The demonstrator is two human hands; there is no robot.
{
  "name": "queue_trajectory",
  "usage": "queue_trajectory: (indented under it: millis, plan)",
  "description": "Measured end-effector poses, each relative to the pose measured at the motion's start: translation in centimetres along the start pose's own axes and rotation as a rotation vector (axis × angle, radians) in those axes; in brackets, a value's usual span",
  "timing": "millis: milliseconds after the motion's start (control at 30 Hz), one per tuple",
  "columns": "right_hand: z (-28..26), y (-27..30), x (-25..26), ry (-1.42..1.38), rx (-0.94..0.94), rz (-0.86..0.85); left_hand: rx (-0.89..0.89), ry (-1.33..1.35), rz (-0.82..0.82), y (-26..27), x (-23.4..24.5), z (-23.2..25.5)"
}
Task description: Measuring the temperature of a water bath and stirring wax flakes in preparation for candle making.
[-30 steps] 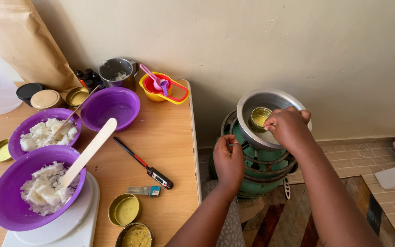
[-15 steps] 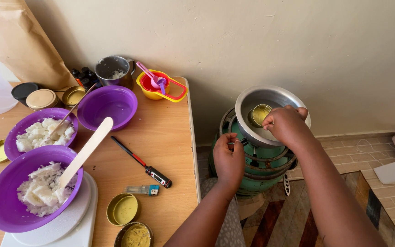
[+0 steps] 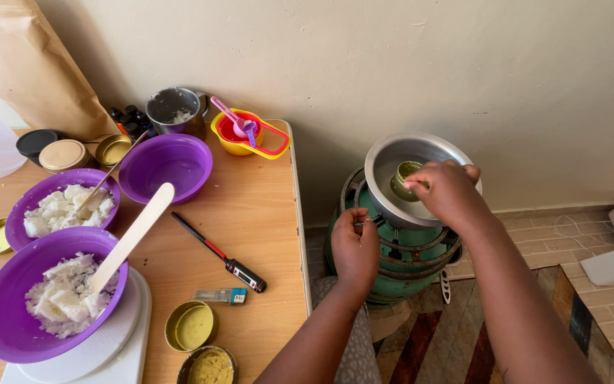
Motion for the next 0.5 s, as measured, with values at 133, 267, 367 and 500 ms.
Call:
queue_trajectory:
  millis: [133,267,367,500]
  plan:
    - [0.5,0.7,1.7,-0.049,0.004,0.064,0.019,-0.024,0.012,-0.1,0.0,0.0]
    - [0.3,1.5,2.4,-0.134,-0.029,0.014,0.005,-0.002,-0.001,0.0,0.0,0.0]
    - [0.4,1.8,2.4,-0.135,-0.04,-0.041,0.007,-0.005,-0.006,0.0,0.0,-0.3]
    - [0.5,2.1,3.6,-0.103,-0.032,-0.108,0.002,0.006,-0.014,0.2,0.0,0.0]
Point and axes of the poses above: each hand's wrist, its own y-axis away from the middle knuckle, its own x-axis out of the back of the hand, z = x × y, the point moved 7 cm from there along -y, towards the middle knuckle, and after that the axes turned 13 degrees about x, right-handed, at the moved point
